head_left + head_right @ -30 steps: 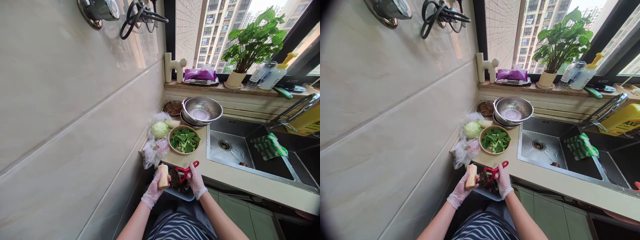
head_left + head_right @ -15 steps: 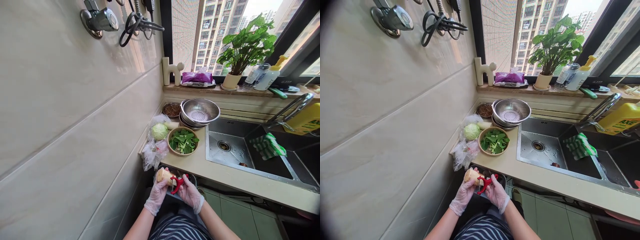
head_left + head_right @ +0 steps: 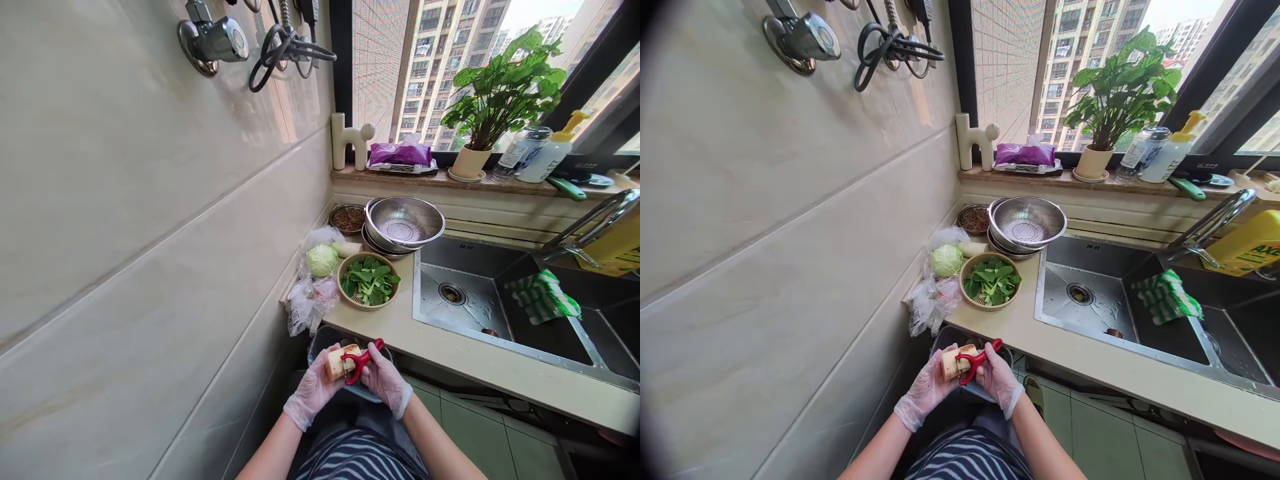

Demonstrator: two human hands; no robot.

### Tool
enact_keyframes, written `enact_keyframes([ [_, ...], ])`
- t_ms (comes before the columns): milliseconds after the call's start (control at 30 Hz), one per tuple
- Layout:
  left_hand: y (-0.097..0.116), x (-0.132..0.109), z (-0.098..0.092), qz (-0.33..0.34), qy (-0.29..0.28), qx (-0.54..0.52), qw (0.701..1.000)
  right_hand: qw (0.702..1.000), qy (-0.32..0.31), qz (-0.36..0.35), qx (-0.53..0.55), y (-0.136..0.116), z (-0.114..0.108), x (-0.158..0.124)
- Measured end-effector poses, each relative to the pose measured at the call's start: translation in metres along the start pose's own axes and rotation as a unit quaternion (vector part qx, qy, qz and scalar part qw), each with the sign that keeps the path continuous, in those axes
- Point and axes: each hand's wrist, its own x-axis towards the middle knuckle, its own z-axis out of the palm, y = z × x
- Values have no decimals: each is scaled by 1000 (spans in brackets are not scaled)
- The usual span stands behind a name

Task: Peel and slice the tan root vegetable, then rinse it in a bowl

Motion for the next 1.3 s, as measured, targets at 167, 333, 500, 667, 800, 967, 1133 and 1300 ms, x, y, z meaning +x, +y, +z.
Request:
enact_keyframes([
  [167, 17, -13, -1, -147, -84, 144, 975, 998, -21, -11, -61, -4, 10, -3],
  [333, 23, -17, -1, -170, -122, 208, 956, 991, -68, -6, -119, -13, 24, -8],
  [500, 23, -9, -17, -121, -11, 298, 947, 959, 68, -189, -201, -27, 18, 0],
  [667, 15, 13, -49, -91, 60, 370, 922, 899, 162, -277, -299, -11, 5, 14],
  [800, 5, 25, -62, -86, 1, 404, 911, 909, 122, -251, -309, 8, 14, 19],
  [967, -3, 30, -60, -99, -30, 416, 903, 925, 91, -216, -298, 21, 26, 23],
  [1133, 3, 26, -53, -130, -4, 445, 886, 925, 99, -225, -289, 12, 22, 24],
  [1300, 15, 21, -37, -158, 76, 532, 828, 906, 162, -278, -275, -13, 7, 24],
])
